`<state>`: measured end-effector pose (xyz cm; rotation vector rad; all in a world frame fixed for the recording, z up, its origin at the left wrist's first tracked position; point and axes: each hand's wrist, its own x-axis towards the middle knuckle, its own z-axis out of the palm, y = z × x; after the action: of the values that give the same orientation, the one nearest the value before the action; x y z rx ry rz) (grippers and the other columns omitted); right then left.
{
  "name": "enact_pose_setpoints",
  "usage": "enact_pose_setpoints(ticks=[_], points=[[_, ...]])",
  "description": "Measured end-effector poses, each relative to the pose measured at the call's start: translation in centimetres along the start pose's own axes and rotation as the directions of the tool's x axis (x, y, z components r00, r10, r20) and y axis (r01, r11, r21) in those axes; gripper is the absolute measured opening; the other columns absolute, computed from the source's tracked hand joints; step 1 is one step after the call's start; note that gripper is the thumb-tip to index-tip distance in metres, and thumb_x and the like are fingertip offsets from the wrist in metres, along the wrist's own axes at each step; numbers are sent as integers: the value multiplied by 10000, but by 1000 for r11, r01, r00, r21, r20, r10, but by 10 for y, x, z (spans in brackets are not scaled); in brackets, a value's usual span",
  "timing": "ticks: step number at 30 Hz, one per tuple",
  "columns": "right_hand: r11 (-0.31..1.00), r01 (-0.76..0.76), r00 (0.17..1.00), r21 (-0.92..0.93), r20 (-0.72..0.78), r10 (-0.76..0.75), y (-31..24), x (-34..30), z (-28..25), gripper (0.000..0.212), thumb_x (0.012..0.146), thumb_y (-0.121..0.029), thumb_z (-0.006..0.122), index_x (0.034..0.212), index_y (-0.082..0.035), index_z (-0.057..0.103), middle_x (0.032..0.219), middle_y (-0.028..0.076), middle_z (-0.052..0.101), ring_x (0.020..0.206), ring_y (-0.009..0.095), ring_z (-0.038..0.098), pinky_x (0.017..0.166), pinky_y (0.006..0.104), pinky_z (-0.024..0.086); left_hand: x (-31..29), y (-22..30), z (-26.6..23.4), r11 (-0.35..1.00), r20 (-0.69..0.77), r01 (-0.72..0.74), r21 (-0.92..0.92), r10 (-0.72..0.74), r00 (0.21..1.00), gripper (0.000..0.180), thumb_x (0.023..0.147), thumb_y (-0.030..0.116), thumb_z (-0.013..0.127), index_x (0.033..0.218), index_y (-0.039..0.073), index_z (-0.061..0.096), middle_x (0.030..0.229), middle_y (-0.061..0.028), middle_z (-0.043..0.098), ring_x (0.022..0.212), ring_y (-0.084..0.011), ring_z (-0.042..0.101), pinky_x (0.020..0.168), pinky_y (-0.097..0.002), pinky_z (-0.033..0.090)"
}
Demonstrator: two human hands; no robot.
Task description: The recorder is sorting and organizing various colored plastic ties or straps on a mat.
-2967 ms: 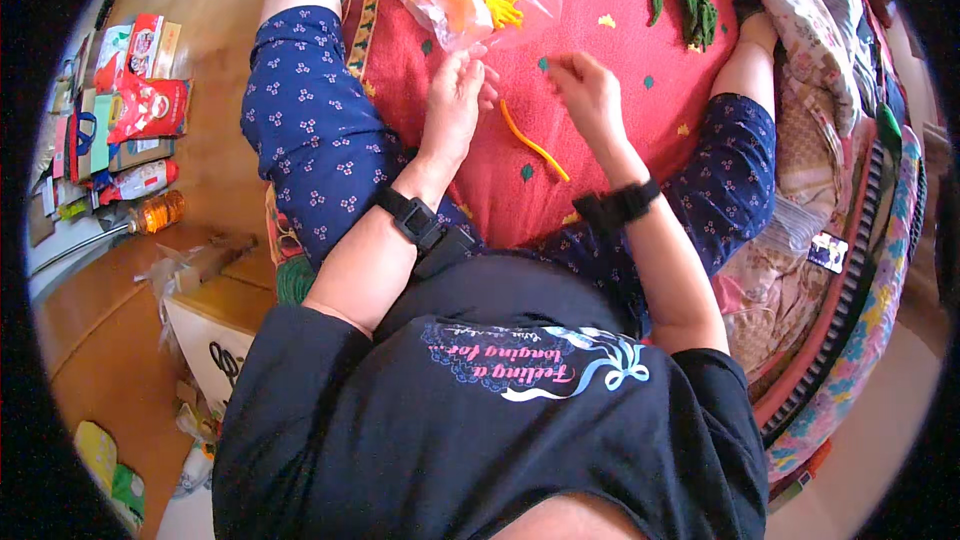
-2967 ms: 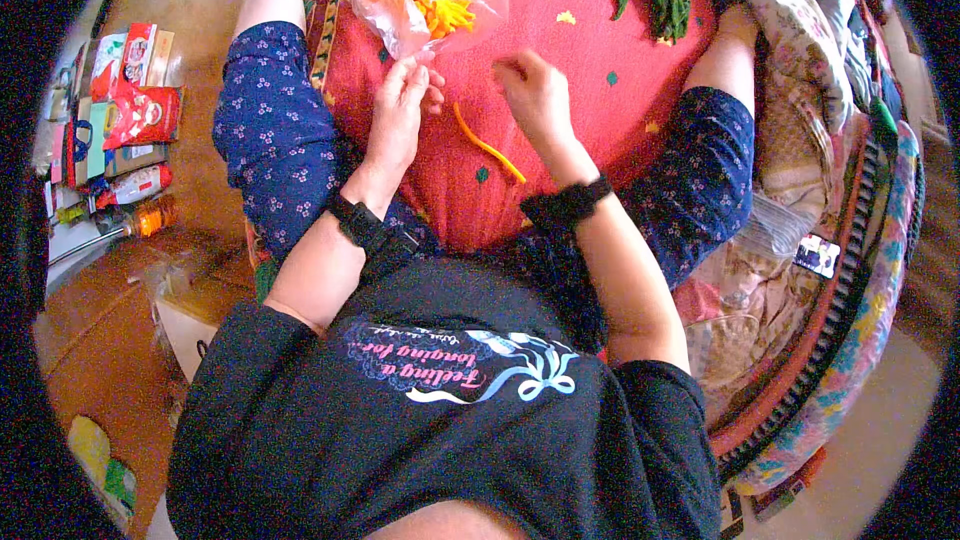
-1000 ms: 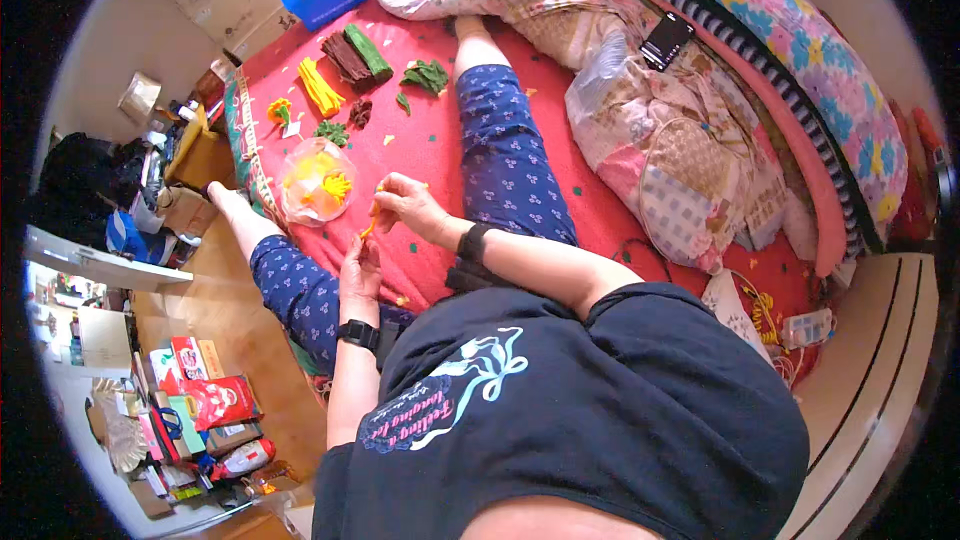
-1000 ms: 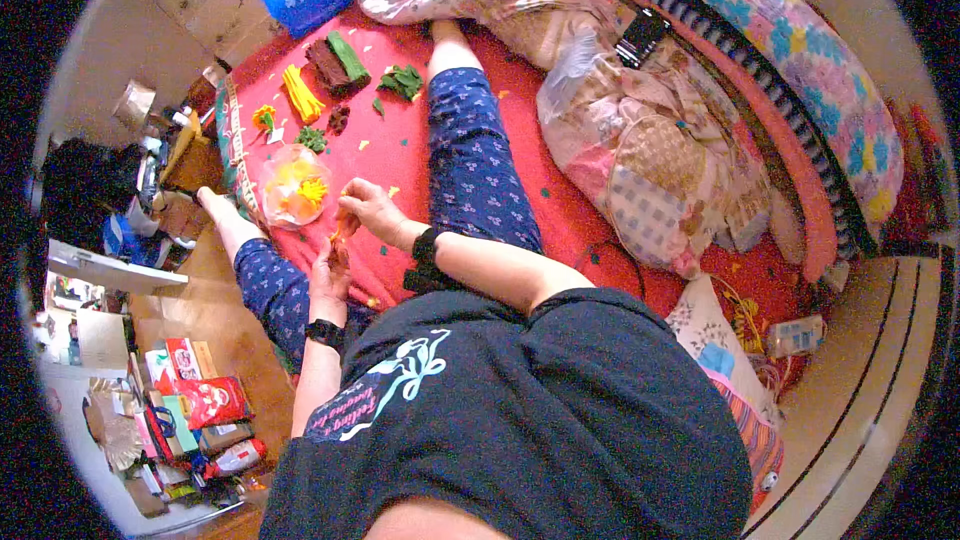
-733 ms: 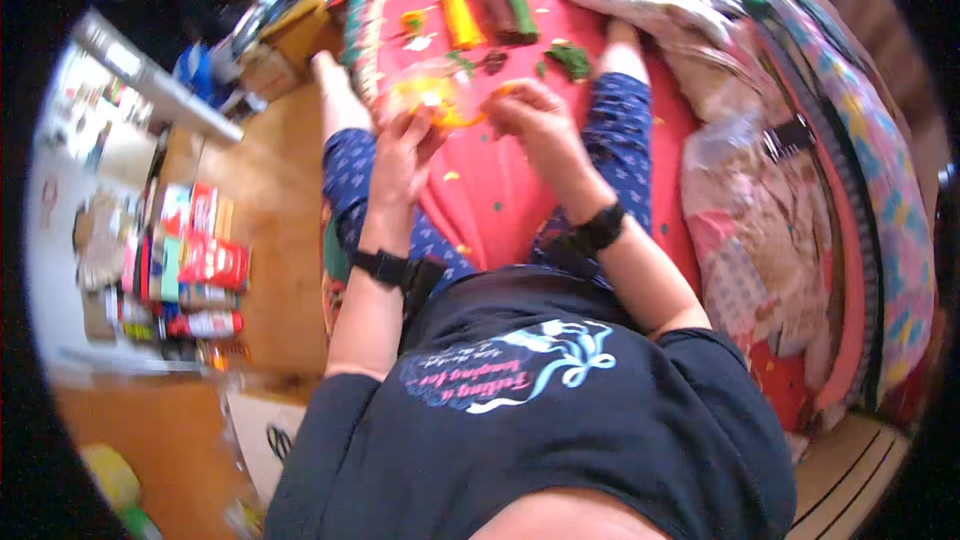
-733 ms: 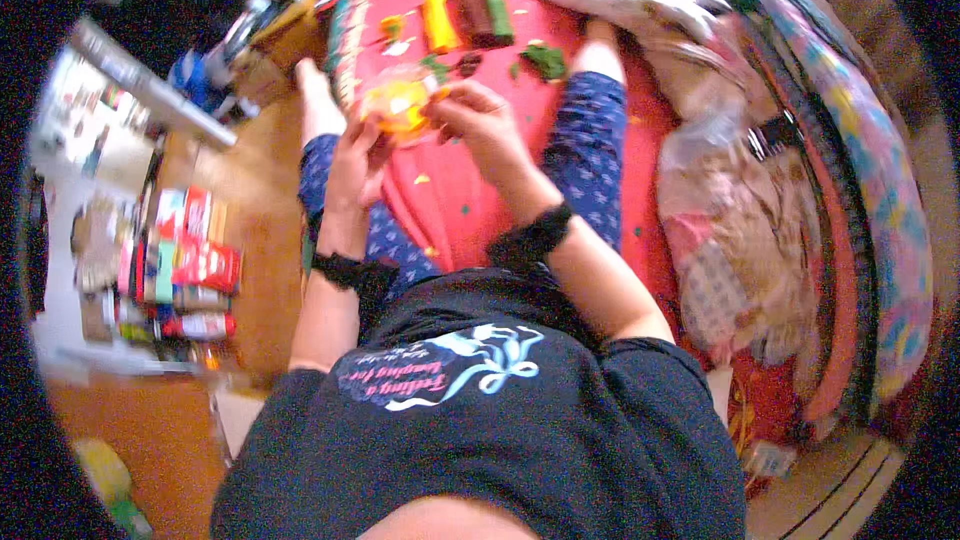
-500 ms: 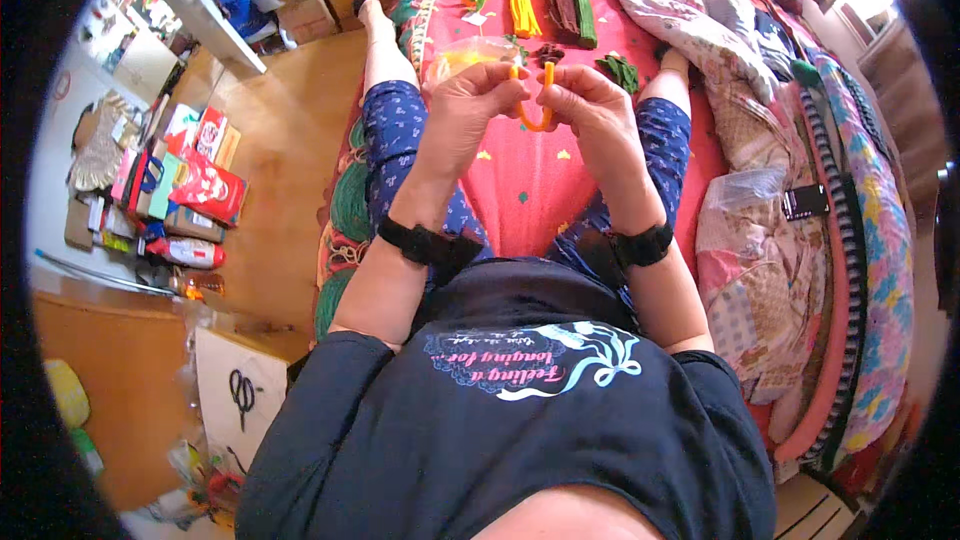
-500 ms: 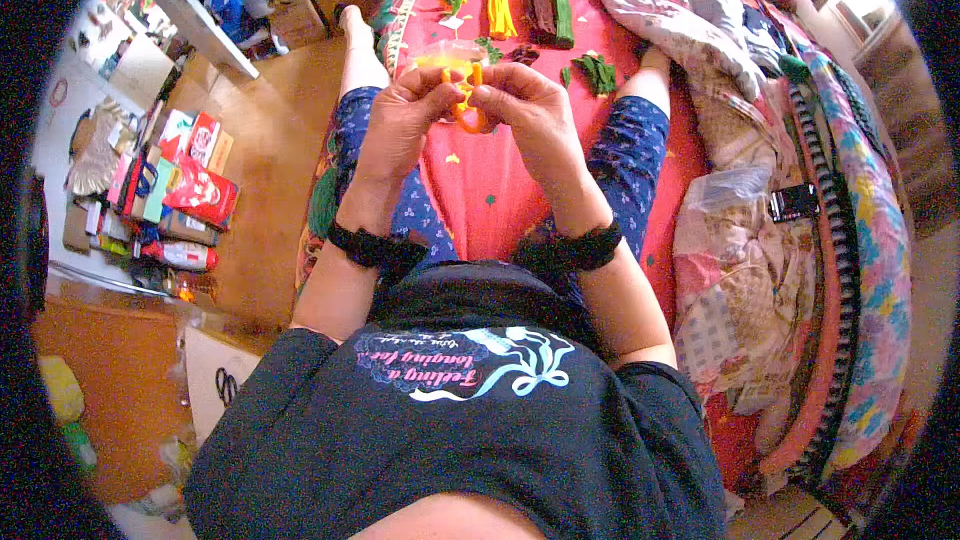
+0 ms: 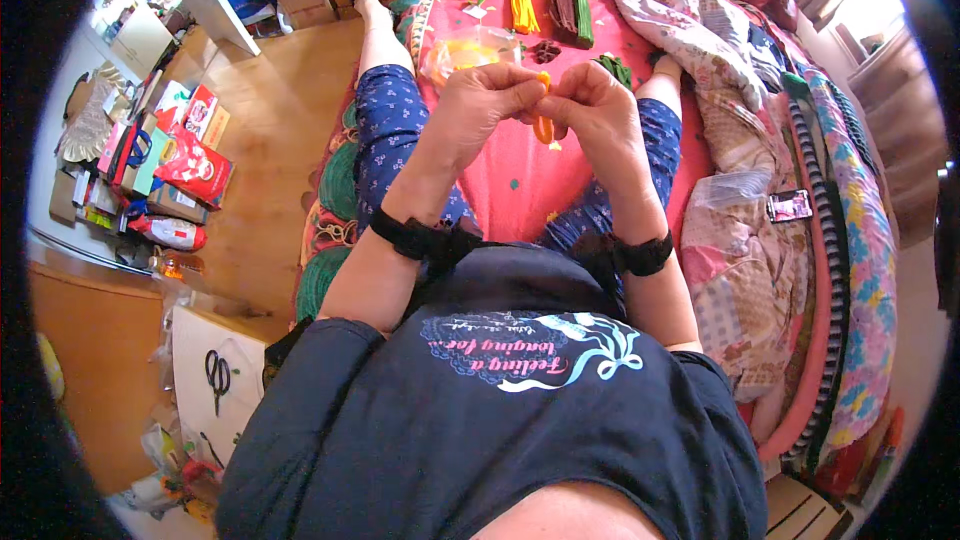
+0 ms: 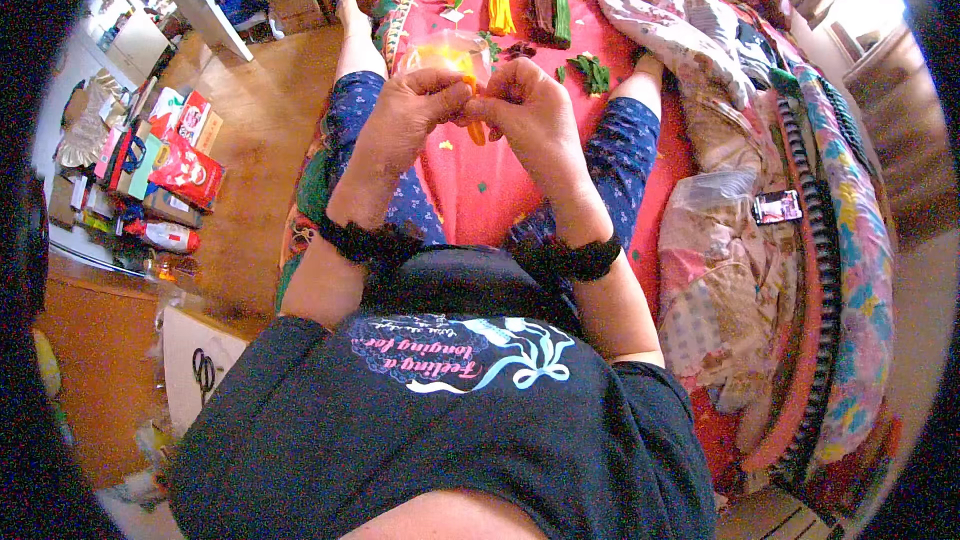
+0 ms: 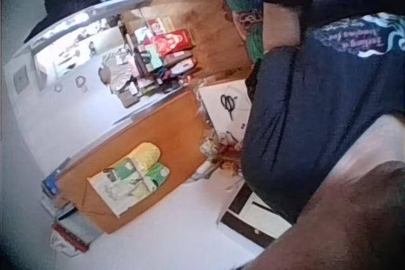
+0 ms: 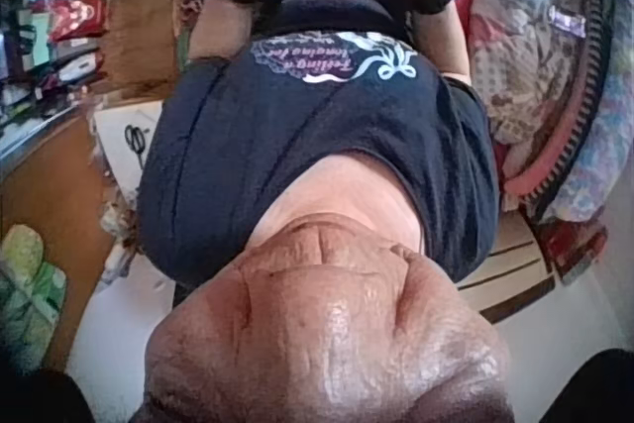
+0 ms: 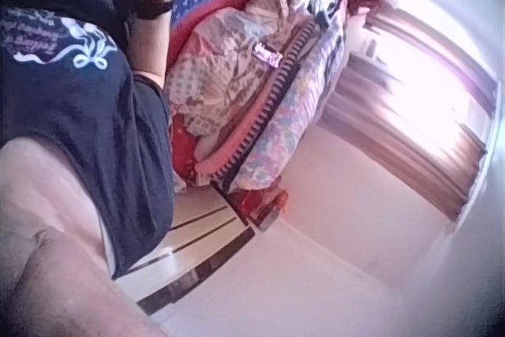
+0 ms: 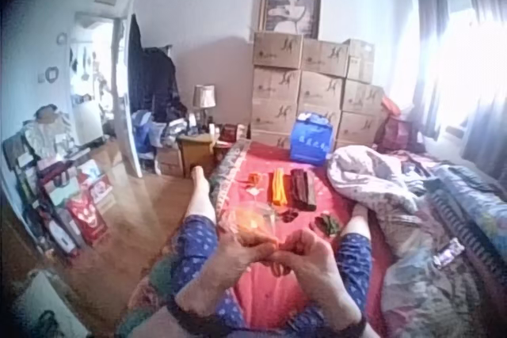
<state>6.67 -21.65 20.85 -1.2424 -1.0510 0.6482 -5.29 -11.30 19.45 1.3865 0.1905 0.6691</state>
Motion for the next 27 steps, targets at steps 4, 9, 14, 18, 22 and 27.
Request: enact_pose_setpoints(ticks=[4, 9, 14, 18, 22, 27], points=[[997, 70, 997, -42, -13, -71, 1, -6, 1, 140, 728, 11, 643, 820, -24, 542, 670, 10, 556, 577, 75, 517, 505, 209, 428, -4, 6, 4, 994, -2, 2, 108, -2, 1000, 173, 815, 189, 616, 817, 16, 628, 722, -19, 604, 632, -86, 535, 613, -220, 436], [991, 133, 986, -21, 100, -130, -6, -13, -2, 169, 743, -25, 635, 910, -17, 621, 742, 10, 602, 631, 80, 543, 555, 204, 441, -3, 8, -6, 910, 135, -49, 413, -8, 991, 223, 827, 227, 609, 779, 11, 638, 685, -26, 604, 610, -71, 523, 579, -214, 406], [983, 183, 978, -8, 101, -182, 2, -11, -18, 54, 753, -30, 627, 803, -10, 630, 759, 34, 620, 644, 93, 558, 565, 215, 452, -9, 14, 10, 983, 245, 83, 161, -121, 962, 279, 841, 298, 587, 816, 21, 612, 706, -38, 613, 581, -80, 556, 548, -209, 457], [956, 293, 953, 6, -89, -291, 3, -8, -15, 28, 756, -6, 620, 778, 8, 612, 727, 52, 612, 629, 108, 566, 567, 224, 464, -15, 15, 11, 986, 93, 149, 69, -155, 984, 288, 856, 320, 561, 902, 36, 575, 690, -35, 601, 550, -76, 577, 505, -200, 494], [943, 332, 923, -10, -205, -327, -3, -11, -8, 36, 765, 23, 594, 798, 18, 609, 721, 56, 610, 633, 111, 576, 582, 223, 474, -11, 5, -1, 990, 79, 119, 78, -125, 989, 274, 860, 315, 559, 900, 44, 570, 674, -23, 585, 524, -63, 560, 482, -190, 476], [937, 345, 910, -44, -230, -346, -7, -10, -4, 46, 768, 25, 588, 807, 21, 612, 706, 53, 610, 637, 108, 577, 603, 221, 477, -13, 2, -13, 908, 335, 248, -338, -130, 933, 249, 868, 287, 552, 924, 45, 546, 739, -24, 587, 620, -75, 557, 594, -217, 484]])
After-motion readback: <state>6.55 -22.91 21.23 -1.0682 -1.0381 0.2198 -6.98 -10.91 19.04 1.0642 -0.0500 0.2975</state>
